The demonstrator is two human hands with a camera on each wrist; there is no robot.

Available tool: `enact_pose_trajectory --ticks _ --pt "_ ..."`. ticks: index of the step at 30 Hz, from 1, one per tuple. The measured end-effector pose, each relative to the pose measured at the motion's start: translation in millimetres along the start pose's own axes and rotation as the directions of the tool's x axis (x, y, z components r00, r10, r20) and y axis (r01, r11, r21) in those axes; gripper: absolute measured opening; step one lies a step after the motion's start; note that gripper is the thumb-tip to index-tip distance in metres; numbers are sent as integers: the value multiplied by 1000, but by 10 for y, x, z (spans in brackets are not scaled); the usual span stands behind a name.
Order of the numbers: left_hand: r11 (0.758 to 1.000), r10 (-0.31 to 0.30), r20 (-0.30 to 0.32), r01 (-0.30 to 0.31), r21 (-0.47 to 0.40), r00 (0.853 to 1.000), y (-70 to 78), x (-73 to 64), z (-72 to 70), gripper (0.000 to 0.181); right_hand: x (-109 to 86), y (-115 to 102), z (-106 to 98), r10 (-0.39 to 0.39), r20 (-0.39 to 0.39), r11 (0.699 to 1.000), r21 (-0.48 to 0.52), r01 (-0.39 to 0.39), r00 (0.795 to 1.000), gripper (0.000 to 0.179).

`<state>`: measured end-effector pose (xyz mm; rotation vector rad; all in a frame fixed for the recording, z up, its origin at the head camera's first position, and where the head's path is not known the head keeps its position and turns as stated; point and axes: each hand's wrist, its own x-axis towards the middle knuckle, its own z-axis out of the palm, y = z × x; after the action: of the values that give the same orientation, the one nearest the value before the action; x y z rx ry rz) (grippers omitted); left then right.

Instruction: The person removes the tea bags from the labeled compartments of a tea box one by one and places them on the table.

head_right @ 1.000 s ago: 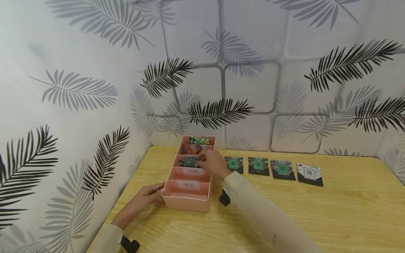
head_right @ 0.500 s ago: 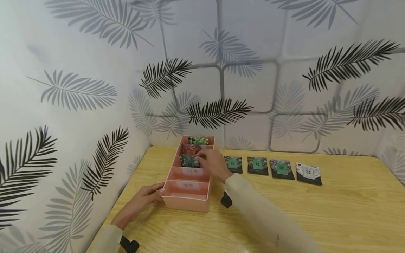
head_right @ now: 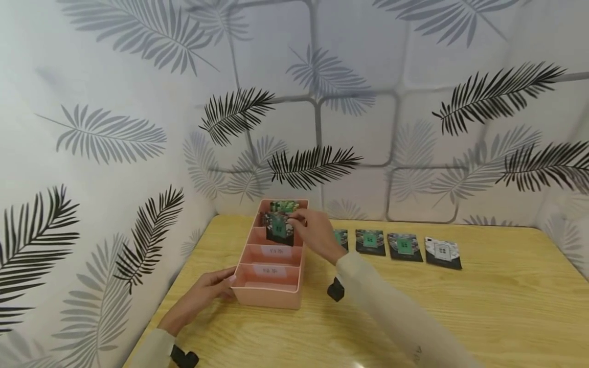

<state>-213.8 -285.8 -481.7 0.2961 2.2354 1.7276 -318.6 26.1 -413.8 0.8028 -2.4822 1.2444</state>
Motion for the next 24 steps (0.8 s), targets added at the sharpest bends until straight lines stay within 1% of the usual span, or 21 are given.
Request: enact_pose_trajectory --ticks 3,6,11,18,24 --pt "1000 0 15 0 -12 1000 -6 -10 -2 59 -27 -2 -68 3 -12 1000 14 -3 1000 20" --pt "1000 3 20 -2 -15 1000 -9 -16 4 58 -53 19 -120 -5 -29 1000 0 5 1000 19" --pt "1000 6 7 -6 6 1000 -7 -12 21 59 -104 67 -199 -9 -52 999 -41 7 999 18" --pt "1000 -7 -4 7 14 1000 4 -2 19 59 -183 101 -313 9 -81 998 -59 -13 997 16" --pt "1000 -5 -1 5 16 1000 9 3 24 59 -272 158 -421 -10 -88 998 -68 3 996 14"
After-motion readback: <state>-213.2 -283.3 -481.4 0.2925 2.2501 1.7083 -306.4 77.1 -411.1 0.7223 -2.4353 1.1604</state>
